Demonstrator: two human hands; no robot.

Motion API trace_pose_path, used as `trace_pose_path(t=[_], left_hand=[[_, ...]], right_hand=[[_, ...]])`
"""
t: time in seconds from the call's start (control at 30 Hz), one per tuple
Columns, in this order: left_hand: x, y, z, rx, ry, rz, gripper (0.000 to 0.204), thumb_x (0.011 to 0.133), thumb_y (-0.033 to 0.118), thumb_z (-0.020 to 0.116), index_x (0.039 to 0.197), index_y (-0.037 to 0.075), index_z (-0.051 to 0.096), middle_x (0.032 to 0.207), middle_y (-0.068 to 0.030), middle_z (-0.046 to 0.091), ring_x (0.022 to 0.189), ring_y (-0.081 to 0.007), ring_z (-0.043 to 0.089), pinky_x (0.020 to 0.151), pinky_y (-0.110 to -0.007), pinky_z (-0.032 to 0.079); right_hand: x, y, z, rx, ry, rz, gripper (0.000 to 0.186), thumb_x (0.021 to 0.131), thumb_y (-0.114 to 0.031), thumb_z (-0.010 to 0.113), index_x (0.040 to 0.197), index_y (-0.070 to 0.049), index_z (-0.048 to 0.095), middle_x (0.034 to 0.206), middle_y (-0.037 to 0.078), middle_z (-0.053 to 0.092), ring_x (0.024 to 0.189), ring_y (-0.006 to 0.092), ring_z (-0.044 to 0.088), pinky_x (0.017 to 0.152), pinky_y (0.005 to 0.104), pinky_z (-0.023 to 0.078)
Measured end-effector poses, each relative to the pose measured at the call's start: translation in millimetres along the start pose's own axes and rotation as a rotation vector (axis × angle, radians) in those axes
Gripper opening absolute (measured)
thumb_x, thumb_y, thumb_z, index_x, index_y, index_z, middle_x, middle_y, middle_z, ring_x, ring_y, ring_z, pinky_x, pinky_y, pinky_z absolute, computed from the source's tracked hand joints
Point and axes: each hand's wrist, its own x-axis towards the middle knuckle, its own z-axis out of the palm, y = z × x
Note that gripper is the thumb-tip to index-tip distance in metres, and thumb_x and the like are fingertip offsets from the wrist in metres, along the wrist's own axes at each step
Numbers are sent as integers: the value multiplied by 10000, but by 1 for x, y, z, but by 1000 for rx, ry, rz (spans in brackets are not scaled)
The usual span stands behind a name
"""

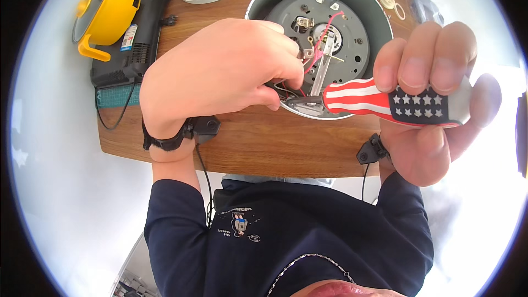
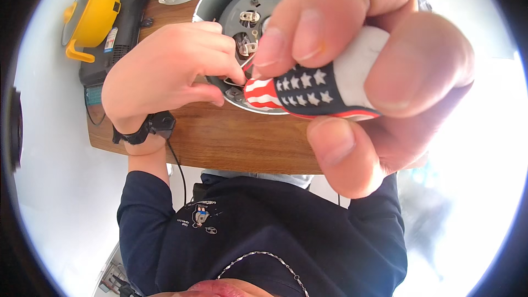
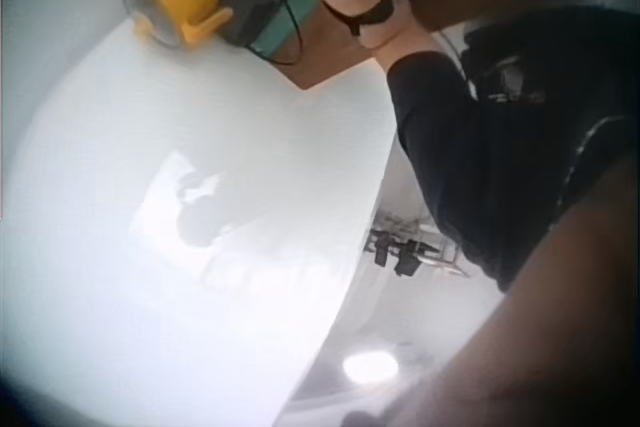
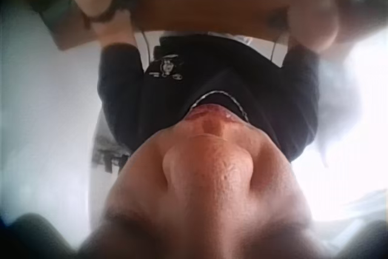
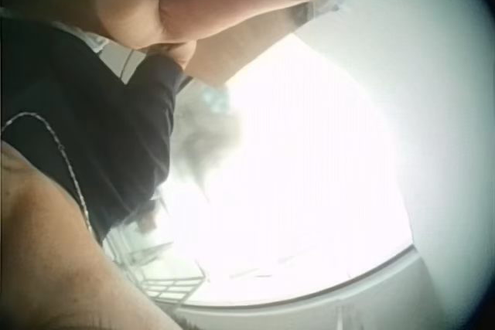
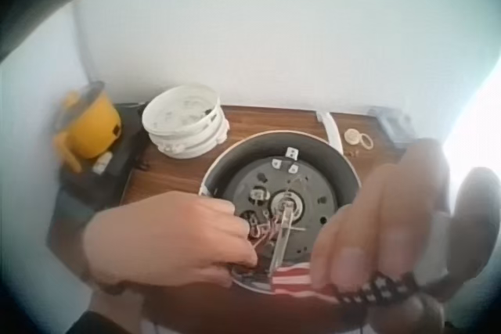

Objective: The person uses a screwdriver to tighten screws on the internal components of a disassembled appliance. They manipulate wires and small parts within the device's housing on a wooden table.

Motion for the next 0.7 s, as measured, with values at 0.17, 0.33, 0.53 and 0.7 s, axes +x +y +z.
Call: trace_pose_path(t=[0.17,0.33,0.53,0.7], left_hand=[[-4,1,6,6,85,71,283,755,183,854,1030,124,835,939,-58,718,994,-280,681,834,-408,559],[-3,-3,11,-10,95,102,244,757,146,848,999,114,843,909,-88,729,956,-301,703,818,-421,567],[-5,-4,10,-3,96,127,228,770,131,836,996,107,843,896,-98,734,926,-316,708,806,-433,565],[-7,-8,13,-32,99,130,210,796,174,824,991,96,831,906,-88,723,925,-312,683,807,-438,535]], right_hand=[[17,-11,-2,-114,-104,22,586,1013,-168,654,1568,-281,505,1251,70,428,1105,213,448,864,380,483],[14,-12,1,-133,-89,40,568,1001,-158,671,1537,-284,529,1238,73,438,1093,211,466,858,375,487],[12,-11,19,-108,28,13,313,988,-132,688,1272,-240,615,1205,83,465,1049,223,518,855,393,537],[25,2,22,-194,-79,-114,280,908,-314,833,1075,-281,611,1202,97,476,1058,260,560,887,403,558]])
